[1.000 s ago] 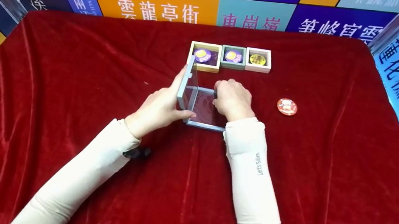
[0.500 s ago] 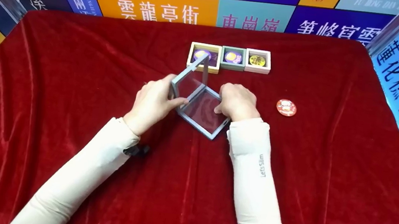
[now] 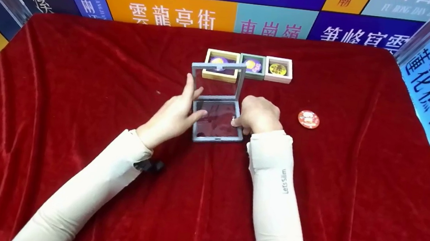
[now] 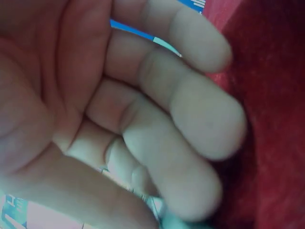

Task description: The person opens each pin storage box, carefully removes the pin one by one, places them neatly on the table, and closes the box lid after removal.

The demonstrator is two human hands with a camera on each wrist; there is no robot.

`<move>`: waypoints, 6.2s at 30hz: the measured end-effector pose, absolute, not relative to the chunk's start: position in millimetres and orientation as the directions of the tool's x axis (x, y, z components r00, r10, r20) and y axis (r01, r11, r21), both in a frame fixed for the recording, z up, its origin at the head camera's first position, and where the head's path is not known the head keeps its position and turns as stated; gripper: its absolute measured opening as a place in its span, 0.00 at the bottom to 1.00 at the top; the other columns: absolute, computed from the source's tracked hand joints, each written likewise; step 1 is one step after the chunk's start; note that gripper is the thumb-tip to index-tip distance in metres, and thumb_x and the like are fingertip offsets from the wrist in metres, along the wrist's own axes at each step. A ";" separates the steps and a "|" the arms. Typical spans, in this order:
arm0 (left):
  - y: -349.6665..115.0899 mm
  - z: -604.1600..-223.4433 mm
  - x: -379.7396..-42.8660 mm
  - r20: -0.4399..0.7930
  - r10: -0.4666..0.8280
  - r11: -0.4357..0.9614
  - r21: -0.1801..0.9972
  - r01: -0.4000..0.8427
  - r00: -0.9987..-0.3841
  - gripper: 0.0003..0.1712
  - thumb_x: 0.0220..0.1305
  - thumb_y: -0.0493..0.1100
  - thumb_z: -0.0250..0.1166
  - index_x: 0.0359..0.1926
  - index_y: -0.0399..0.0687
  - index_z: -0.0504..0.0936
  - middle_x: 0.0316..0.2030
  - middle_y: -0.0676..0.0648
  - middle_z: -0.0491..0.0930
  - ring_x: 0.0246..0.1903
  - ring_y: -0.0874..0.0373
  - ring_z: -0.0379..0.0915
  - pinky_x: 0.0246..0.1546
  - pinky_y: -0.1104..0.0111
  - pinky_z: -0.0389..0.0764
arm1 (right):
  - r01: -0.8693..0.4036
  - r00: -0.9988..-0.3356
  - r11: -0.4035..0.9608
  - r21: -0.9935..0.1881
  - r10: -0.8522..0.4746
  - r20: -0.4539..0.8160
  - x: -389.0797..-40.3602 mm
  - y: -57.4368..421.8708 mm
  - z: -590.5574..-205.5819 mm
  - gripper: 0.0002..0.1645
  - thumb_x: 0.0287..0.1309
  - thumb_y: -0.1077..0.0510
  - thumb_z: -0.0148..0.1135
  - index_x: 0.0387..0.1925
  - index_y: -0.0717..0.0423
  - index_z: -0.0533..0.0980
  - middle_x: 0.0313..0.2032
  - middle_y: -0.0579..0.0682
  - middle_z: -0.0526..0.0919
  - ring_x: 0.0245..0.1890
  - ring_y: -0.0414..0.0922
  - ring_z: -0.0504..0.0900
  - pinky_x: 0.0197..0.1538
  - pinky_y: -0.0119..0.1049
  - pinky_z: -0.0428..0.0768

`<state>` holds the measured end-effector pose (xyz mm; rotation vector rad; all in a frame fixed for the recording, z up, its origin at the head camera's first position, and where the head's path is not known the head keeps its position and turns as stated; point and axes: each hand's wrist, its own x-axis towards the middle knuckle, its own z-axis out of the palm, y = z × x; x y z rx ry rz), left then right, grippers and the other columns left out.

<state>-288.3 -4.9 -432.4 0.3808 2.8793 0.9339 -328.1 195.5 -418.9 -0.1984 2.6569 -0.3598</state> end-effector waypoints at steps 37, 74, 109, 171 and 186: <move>-6.2 -436.8 -284.1 -0.215 0.528 0.847 0.199 0.492 -0.822 0.18 0.58 0.45 0.66 0.51 0.59 0.81 0.59 0.52 0.76 0.59 0.55 0.71 0.50 0.53 0.77 | -0.079 -0.789 0.904 -0.420 -0.314 -0.529 -330.0 196.6 -422.8 0.22 0.57 0.47 0.63 0.19 0.61 0.82 0.12 0.46 0.80 0.15 0.37 0.78 0.22 0.34 0.74; -36.3 -429.7 -300.2 -0.277 0.489 0.872 0.163 0.461 -0.827 0.22 0.58 0.35 0.61 0.52 0.59 0.78 0.52 0.47 0.81 0.55 0.52 0.75 0.50 0.51 0.75 | -0.026 -0.764 0.894 -0.448 -0.307 -0.567 -331.9 199.3 -431.5 0.23 0.56 0.45 0.64 0.20 0.60 0.79 0.12 0.46 0.78 0.16 0.38 0.77 0.22 0.33 0.76; -136.5 -422.8 -326.0 -0.310 0.179 0.954 0.288 0.087 -0.934 0.21 0.54 0.31 0.59 0.49 0.51 0.79 0.51 0.43 0.76 0.54 0.50 0.71 0.64 0.46 0.59 | 0.003 -0.768 0.903 -0.430 -0.273 -0.579 -335.7 202.0 -435.3 0.23 0.56 0.44 0.64 0.18 0.58 0.79 0.13 0.45 0.77 0.16 0.38 0.77 0.23 0.32 0.75; -23.2 -432.2 -285.8 -0.484 0.330 0.939 0.080 0.335 -0.810 0.56 0.34 0.64 0.78 0.66 0.59 0.63 0.65 0.39 0.57 0.67 0.42 0.51 0.57 0.43 0.71 | -0.270 -0.941 0.947 -0.172 -0.297 -0.159 -390.0 124.0 -385.9 0.31 0.56 0.43 0.61 0.52 0.61 0.72 0.47 0.65 0.77 0.47 0.61 0.75 0.47 0.57 0.73; -8.7 -424.7 -293.0 -0.444 0.295 0.945 0.002 0.328 -0.846 0.57 0.33 0.65 0.77 0.67 0.68 0.61 0.66 0.46 0.55 0.67 0.48 0.51 0.58 0.48 0.71 | 0.004 -0.953 0.969 -0.247 -0.071 -0.293 -460.3 135.9 -366.0 0.63 0.55 0.24 0.47 0.73 0.63 0.39 0.69 0.75 0.49 0.68 0.72 0.52 0.67 0.63 0.57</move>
